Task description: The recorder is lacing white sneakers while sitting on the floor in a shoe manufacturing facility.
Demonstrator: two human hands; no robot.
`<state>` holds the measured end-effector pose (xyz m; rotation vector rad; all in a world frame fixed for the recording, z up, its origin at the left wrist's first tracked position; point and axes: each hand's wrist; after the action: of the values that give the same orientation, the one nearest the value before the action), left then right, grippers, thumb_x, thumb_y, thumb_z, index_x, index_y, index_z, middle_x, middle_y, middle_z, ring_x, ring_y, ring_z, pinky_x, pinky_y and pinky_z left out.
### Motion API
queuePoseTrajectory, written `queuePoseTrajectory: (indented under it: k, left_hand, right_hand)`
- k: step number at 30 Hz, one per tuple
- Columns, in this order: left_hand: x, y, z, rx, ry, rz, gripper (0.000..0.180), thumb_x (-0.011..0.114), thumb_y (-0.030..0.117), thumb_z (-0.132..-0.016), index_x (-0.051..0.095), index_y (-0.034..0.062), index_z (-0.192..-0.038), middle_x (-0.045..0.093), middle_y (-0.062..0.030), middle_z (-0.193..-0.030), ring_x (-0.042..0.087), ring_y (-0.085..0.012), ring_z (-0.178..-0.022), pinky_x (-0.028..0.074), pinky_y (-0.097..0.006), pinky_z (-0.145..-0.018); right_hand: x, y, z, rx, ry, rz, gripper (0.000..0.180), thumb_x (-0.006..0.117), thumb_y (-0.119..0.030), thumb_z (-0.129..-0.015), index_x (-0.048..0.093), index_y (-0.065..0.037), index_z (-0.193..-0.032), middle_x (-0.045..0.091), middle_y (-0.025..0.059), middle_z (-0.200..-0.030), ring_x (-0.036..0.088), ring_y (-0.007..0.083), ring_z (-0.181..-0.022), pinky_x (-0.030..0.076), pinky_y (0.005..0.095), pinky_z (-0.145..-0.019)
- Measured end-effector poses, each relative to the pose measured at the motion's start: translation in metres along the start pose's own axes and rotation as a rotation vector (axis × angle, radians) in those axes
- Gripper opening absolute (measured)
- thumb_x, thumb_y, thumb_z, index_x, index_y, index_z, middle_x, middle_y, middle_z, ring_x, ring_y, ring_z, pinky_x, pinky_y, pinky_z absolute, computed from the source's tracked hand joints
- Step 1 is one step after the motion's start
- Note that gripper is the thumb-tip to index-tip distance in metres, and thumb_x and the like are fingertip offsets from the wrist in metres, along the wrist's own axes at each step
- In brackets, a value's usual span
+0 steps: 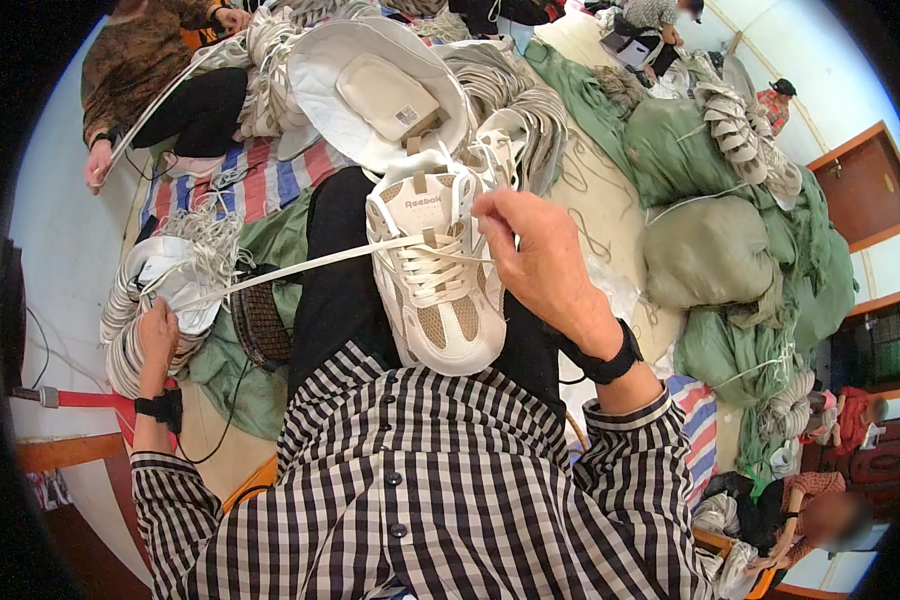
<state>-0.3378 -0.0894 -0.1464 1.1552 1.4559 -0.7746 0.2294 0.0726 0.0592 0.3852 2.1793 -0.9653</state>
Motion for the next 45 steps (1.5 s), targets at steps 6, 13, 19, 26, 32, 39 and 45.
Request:
queuePoseTrajectory:
  k: [6,13,19,26,32,39,45]
  left_hand:
    - [-0.028,0.088,-0.017,0.152,0.024,0.126,0.020,0.059,0.005,-0.082,0.057,0.0040,-0.102,0.065,-0.0208,-0.089,0.064,-0.0422,-0.086,0.050,-0.049,-0.075]
    - [-0.093,0.245,-0.014,0.467,-0.009,0.693,0.021,0.060,-0.002,-0.083,0.060,0.0035,-0.104,0.063,-0.0152,-0.092,0.065,-0.0324,-0.077,0.051,-0.037,-0.067]
    - [-0.125,0.339,-0.017,0.650,-0.045,0.966,0.021,0.058,-0.004,-0.084,0.060,0.0010,-0.104,0.061,-0.0132,-0.090,0.063,-0.0265,-0.069,0.050,-0.033,-0.063]
    - [-0.130,0.380,-0.031,0.717,-0.080,1.078,0.024,0.056,-0.007,-0.084,0.061,-0.0002,-0.106,0.062,-0.0085,-0.096,0.057,-0.0144,-0.070,0.046,-0.026,-0.063]
    - [-0.132,0.388,-0.042,0.710,-0.205,1.050,0.026,0.056,-0.006,-0.083,0.061,0.0007,-0.107,0.063,-0.0096,-0.096,0.059,-0.0161,-0.070,0.047,-0.027,-0.064]
    - [-0.118,0.392,-0.035,0.887,-0.025,0.852,0.022,0.059,-0.005,-0.078,0.059,0.0015,-0.098,0.059,-0.0133,-0.102,0.062,-0.0322,-0.082,0.050,-0.039,-0.071]
    - [-0.116,0.401,-0.030,0.881,-0.041,0.820,0.018,0.060,-0.003,-0.079,0.059,0.0010,-0.097,0.059,-0.0138,-0.098,0.063,-0.0333,-0.079,0.050,-0.040,-0.068]
  right_hand:
    - [-0.003,0.017,0.022,-0.043,-0.153,0.213,0.009,0.065,-0.005,-0.084,0.063,-0.002,-0.092,0.062,0.0125,-0.082,0.059,0.0318,-0.081,0.047,0.0413,-0.073]
    - [0.004,0.016,0.032,-0.056,-0.203,0.078,0.011,0.068,-0.002,-0.080,0.061,-0.003,-0.089,0.060,0.0104,-0.086,0.056,0.0298,-0.084,0.044,0.0392,-0.076]
    - [0.010,0.006,0.030,-0.111,-0.121,-0.008,0.015,0.069,-0.005,-0.082,0.058,-0.003,-0.092,0.058,0.0113,-0.087,0.055,0.0304,-0.086,0.043,0.0396,-0.076]
    - [0.008,-0.005,0.027,-0.072,-0.190,0.042,0.014,0.065,-0.008,-0.086,0.058,-0.002,-0.096,0.061,0.0107,-0.087,0.059,0.0309,-0.086,0.044,0.0395,-0.078]
    - [-0.012,-0.009,0.028,0.149,-0.216,-0.306,0.017,0.070,-0.009,-0.084,0.060,-0.004,-0.097,0.059,0.0096,-0.083,0.058,0.0291,-0.082,0.043,0.0386,-0.075]
    - [0.016,0.007,0.032,-0.151,-0.102,0.113,0.015,0.069,-0.006,-0.081,0.058,-0.005,-0.091,0.055,0.0112,-0.088,0.056,0.0315,-0.085,0.042,0.0407,-0.074]
    - [0.001,-0.001,0.030,0.260,-0.279,-0.561,0.009,0.060,-0.005,-0.093,0.055,-0.004,-0.100,0.057,0.0041,-0.080,0.055,0.0160,-0.070,0.042,0.0291,-0.063]
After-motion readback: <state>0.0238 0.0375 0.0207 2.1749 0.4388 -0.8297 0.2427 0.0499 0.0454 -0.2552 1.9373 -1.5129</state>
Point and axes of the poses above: each hand's wrist, its own z-axis away from the middle knuckle, its own x-axis out of the palm, y = z × x
